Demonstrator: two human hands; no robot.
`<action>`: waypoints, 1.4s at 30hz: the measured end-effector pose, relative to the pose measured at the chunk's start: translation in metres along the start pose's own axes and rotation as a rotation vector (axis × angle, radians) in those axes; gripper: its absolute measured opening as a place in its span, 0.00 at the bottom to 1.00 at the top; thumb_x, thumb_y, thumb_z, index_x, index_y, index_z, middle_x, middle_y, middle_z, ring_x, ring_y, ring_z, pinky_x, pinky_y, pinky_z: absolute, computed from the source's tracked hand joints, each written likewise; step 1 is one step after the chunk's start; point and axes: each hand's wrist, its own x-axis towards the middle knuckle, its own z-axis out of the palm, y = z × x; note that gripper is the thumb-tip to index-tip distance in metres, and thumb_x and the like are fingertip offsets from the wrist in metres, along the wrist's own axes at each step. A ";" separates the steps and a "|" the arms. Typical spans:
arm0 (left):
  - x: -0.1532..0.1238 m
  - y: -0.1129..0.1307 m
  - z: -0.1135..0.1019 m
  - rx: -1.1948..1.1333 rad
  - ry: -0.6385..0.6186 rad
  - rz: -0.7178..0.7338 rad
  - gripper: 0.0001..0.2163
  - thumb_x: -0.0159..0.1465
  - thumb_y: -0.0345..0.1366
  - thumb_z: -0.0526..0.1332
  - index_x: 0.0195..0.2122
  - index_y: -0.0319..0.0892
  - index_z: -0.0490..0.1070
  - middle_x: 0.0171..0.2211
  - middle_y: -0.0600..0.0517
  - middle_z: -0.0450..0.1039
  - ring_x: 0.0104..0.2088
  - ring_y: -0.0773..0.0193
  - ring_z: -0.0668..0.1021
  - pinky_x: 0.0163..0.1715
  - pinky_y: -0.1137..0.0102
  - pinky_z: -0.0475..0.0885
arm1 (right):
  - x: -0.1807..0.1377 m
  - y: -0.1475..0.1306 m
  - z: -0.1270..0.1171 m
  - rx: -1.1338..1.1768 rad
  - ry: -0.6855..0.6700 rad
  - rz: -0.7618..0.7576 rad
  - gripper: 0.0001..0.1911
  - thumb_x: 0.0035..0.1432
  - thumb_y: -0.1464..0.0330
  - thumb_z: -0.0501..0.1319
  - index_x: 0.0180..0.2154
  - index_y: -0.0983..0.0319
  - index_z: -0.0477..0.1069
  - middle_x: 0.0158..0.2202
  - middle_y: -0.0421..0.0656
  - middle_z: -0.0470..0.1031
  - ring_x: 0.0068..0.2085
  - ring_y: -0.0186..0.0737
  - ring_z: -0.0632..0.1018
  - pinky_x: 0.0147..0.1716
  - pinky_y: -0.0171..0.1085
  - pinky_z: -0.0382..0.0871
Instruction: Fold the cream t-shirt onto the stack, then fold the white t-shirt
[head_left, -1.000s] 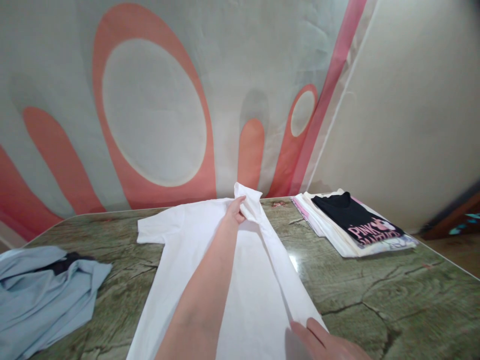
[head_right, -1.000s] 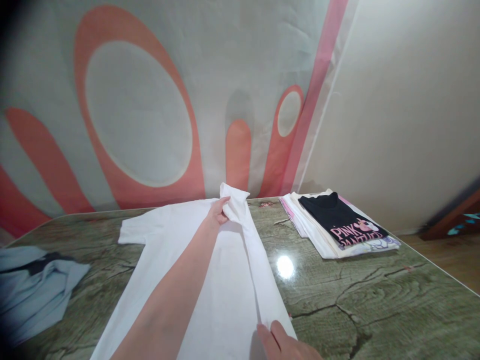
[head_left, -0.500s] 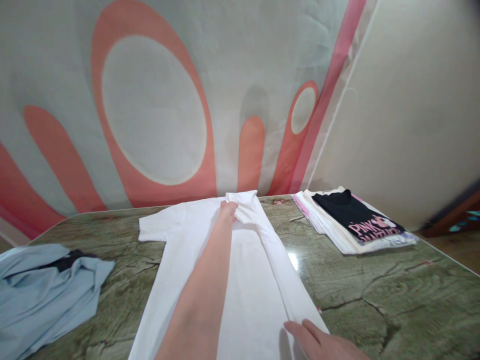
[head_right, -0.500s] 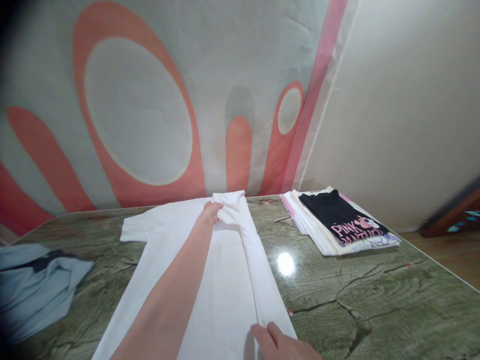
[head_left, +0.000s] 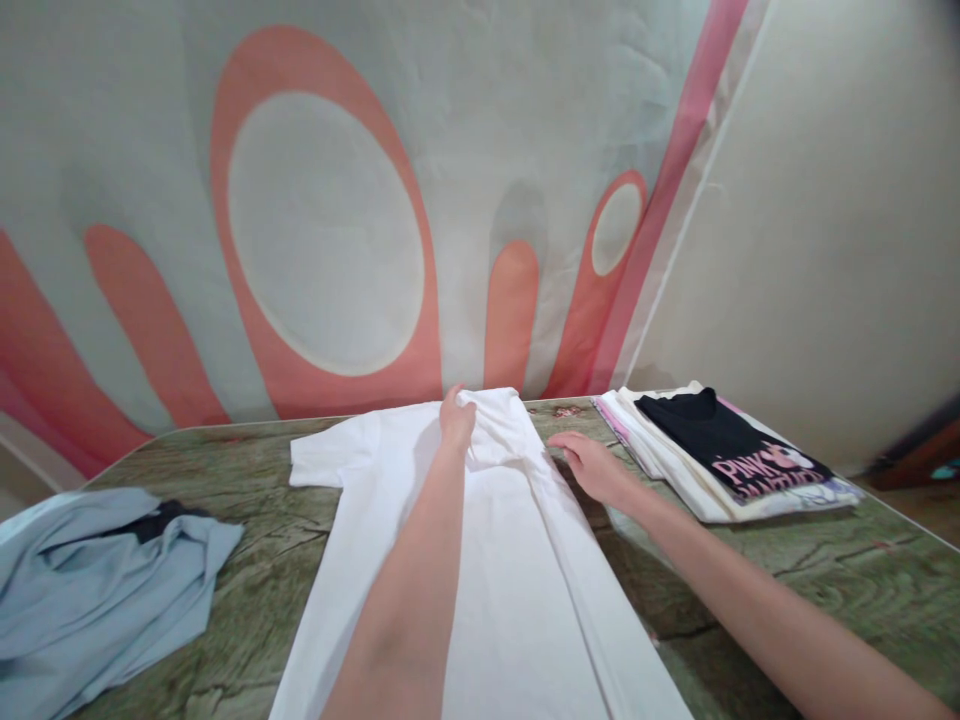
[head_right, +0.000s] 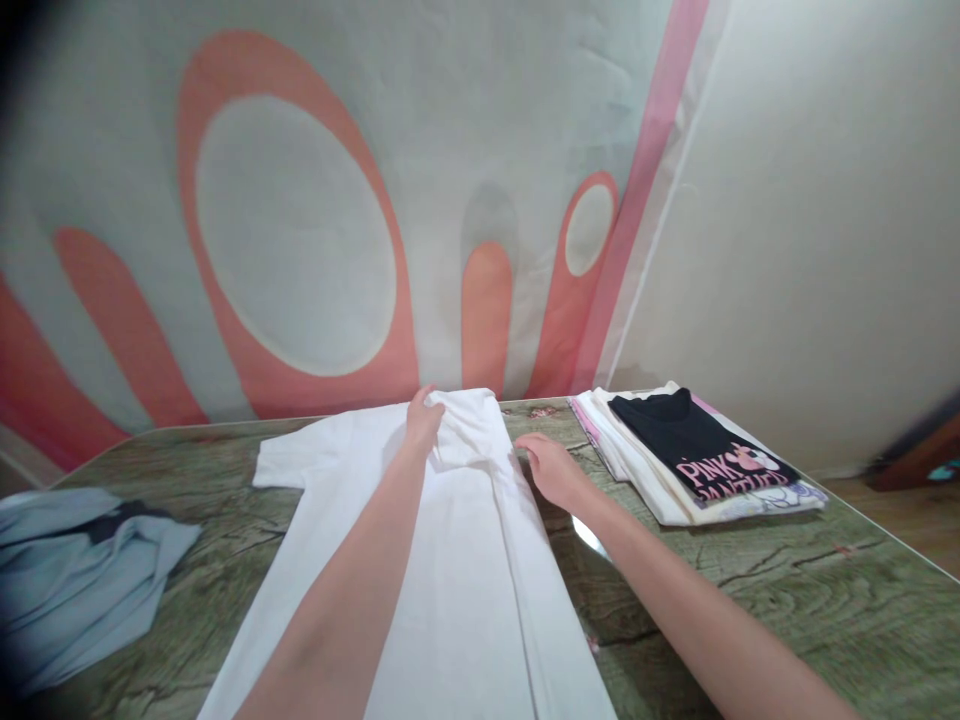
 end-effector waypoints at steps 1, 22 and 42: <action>0.002 0.000 -0.002 0.036 -0.014 0.018 0.22 0.53 0.26 0.55 0.50 0.42 0.68 0.44 0.51 0.73 0.43 0.61 0.75 0.45 0.70 0.68 | 0.007 0.006 0.008 -0.004 0.015 0.002 0.19 0.55 0.78 0.47 0.41 0.65 0.73 0.44 0.50 0.74 0.47 0.42 0.73 0.51 0.42 0.63; -0.022 0.042 -0.018 0.698 -0.229 0.239 0.15 0.59 0.31 0.56 0.48 0.38 0.66 0.51 0.40 0.64 0.50 0.53 0.70 0.48 0.62 0.64 | 0.021 0.029 0.052 0.067 0.034 -0.040 0.18 0.59 0.68 0.50 0.48 0.65 0.70 0.50 0.51 0.72 0.51 0.43 0.72 0.52 0.44 0.63; -0.079 0.022 -0.048 1.057 -0.574 0.852 0.12 0.62 0.24 0.52 0.43 0.39 0.70 0.43 0.44 0.72 0.45 0.59 0.74 0.43 0.67 0.68 | 0.017 0.024 0.047 -0.013 -0.023 -0.088 0.17 0.60 0.68 0.51 0.48 0.63 0.71 0.52 0.49 0.70 0.53 0.43 0.70 0.54 0.44 0.60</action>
